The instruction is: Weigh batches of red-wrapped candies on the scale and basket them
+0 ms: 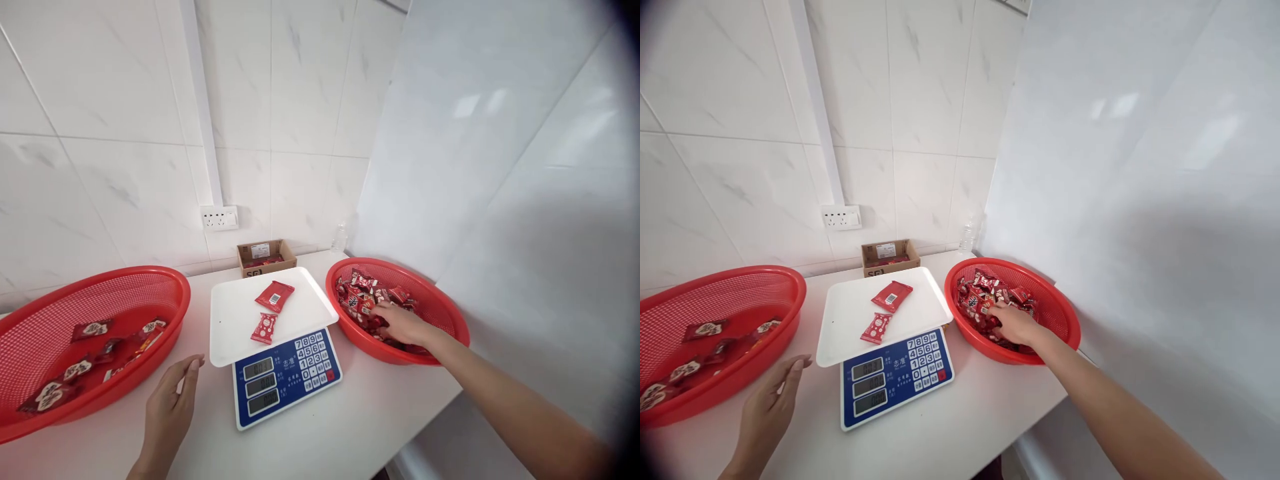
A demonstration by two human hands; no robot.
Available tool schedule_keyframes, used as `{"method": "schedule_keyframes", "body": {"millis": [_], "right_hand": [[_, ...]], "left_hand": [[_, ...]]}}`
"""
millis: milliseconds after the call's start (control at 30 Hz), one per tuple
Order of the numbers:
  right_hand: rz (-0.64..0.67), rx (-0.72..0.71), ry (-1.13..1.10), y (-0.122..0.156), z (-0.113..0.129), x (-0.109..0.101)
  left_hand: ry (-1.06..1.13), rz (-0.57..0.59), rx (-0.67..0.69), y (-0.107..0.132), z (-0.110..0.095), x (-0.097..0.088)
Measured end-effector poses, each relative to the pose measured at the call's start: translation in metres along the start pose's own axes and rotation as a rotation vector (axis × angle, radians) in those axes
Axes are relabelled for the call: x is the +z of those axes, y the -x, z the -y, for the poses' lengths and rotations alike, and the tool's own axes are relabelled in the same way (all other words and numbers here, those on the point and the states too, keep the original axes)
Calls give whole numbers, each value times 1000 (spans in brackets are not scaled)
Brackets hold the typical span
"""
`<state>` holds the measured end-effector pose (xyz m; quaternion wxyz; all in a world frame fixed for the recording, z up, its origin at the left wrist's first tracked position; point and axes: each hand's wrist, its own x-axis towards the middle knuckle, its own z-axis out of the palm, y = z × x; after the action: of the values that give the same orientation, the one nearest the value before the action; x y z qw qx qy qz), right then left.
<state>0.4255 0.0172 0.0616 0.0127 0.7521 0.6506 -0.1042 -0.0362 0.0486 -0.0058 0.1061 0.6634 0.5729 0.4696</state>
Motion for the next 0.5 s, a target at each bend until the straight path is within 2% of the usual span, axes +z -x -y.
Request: {"method": "schedule_keyframes", "body": {"millis": [167,267,333,367,433,500], "right_hand": [[-67,208,140,0,-29,-24],[-140,254,186,1,-27,-31],[-142,118,97,3,-11,-29],[-101,12,8,3,-2,-26],[62,-166,-194,2,17,-18],[190,-183,-322,-2,30,-7]], "left_hand": [[1,-6,-15,-1,0,-2],[-23,6,-2,-1,1,-1],[-35,16,9,-2,2,0],[-36,20,12,-2,2,0],[-34,25,14,-1,1,0],[-34,31,14,-1,1,0]]}}
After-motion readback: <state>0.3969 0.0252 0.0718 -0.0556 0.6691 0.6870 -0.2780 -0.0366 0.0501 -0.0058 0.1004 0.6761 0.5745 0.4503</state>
